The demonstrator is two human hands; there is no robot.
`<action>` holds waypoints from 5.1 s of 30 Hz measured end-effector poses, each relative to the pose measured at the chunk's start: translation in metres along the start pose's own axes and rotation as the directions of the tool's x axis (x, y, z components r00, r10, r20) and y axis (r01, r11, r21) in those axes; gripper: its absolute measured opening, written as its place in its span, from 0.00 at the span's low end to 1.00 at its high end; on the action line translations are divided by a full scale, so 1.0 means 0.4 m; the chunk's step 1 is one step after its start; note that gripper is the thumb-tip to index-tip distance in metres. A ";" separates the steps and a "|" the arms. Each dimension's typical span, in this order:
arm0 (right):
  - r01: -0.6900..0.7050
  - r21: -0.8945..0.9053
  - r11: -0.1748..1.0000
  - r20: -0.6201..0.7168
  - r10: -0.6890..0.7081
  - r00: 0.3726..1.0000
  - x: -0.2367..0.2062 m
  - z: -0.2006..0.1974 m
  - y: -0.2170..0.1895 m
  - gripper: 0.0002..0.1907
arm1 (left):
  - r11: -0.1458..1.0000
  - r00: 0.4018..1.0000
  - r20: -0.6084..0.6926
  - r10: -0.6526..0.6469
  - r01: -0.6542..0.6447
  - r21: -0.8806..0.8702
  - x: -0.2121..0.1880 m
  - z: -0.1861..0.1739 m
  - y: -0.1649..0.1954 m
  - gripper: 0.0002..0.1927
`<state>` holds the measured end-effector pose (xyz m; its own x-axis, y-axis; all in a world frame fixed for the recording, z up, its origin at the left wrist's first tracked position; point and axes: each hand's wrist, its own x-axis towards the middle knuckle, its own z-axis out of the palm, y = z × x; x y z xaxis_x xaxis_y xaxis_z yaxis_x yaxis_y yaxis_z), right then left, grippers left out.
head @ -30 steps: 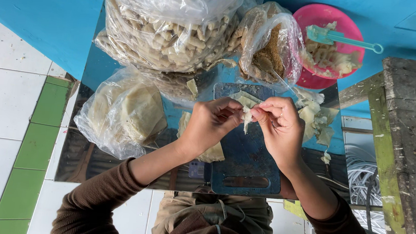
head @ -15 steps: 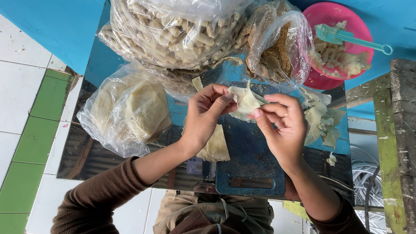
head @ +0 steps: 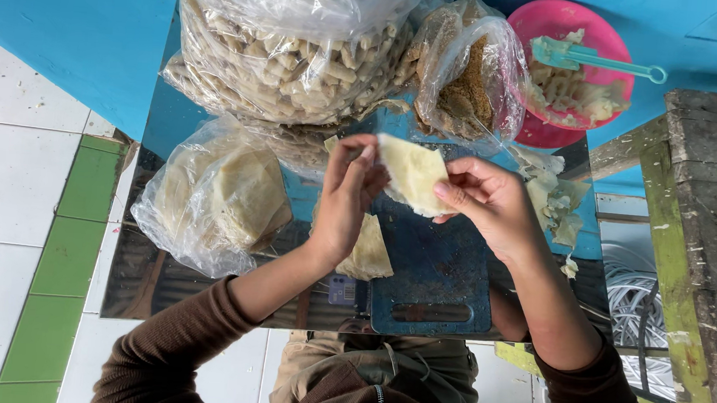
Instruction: The person tears pieces from a soft white food block by hand and arranges the torn pieces in rows on a cutting board. They pull a wrapped block from a plastic bag, tear off flat slices one at a time, and reach into a pink bowl of prepared pieces at the end.
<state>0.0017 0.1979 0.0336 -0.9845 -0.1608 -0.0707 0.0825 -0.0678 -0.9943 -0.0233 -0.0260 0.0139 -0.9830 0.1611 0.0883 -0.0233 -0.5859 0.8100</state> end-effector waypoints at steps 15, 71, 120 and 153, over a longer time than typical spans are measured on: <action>0.214 -0.030 0.976 0.064 -0.211 0.975 -0.054 0.028 -0.043 0.17 | 0.572 0.827 0.422 0.372 -0.562 0.597 -0.061 0.045 0.075 0.10; 0.405 0.497 0.767 -0.453 -0.168 0.875 -0.020 -0.068 -0.058 0.13 | 0.982 0.967 -0.226 -0.115 0.076 -0.176 0.037 -0.028 -0.006 0.07; 0.265 0.312 0.912 -0.294 -0.173 0.940 -0.021 0.009 -0.010 0.06 | 0.900 0.947 -0.169 -0.274 0.190 -0.392 0.006 -0.043 -0.049 0.08; -0.060 -0.677 0.734 -0.096 -0.007 0.995 0.013 0.003 -0.015 0.16 | 0.995 0.968 -0.229 0.100 -0.091 0.051 0.034 -0.019 -0.015 0.12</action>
<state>-0.0039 0.1964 0.0392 -0.9953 -0.0652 -0.0711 0.0147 0.6261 -0.7796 -0.0380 -0.0264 0.0058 -0.9959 -0.0842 0.0339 0.0753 -0.5570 0.8271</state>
